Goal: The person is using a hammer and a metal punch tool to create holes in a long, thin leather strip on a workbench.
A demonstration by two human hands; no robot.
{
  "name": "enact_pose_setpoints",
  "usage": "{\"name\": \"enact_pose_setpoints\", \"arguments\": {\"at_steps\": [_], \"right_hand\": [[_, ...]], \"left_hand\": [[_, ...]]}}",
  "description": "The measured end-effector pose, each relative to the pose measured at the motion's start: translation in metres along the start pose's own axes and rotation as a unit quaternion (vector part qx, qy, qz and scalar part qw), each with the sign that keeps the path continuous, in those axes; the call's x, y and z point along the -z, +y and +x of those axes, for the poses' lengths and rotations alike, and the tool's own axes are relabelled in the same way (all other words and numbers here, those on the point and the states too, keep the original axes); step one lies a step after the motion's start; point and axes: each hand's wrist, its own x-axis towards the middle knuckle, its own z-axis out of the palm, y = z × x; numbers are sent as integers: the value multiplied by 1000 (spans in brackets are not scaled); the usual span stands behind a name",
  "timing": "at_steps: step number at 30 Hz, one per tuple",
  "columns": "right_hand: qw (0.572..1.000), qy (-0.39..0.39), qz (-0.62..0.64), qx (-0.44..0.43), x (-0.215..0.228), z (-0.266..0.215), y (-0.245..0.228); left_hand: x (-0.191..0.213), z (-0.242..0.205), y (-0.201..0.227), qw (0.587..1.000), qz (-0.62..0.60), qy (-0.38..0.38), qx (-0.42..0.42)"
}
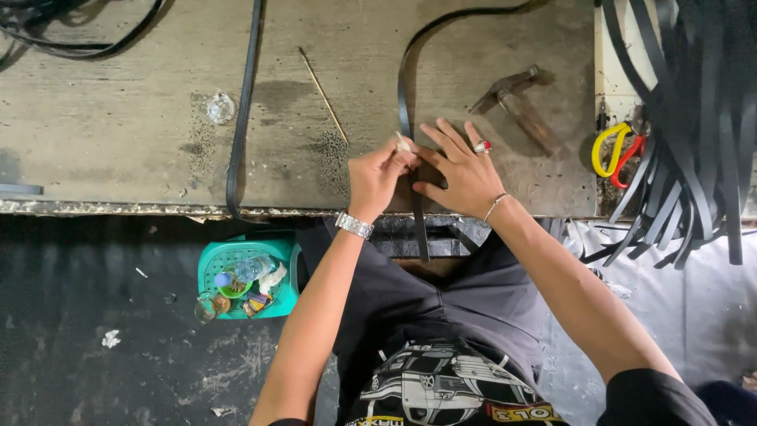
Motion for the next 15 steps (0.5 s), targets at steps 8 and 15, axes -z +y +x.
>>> {"name": "enact_pose_setpoints", "arguments": {"at_steps": [8,15], "right_hand": [[1000,27,-1,8,9,-13,-13],[1000,30,-4,8,7,-14,-11]], "left_hand": [[2,-2,-25,969,-196,9,149],[1,-3,-20,976,-160,-6,148]]}}
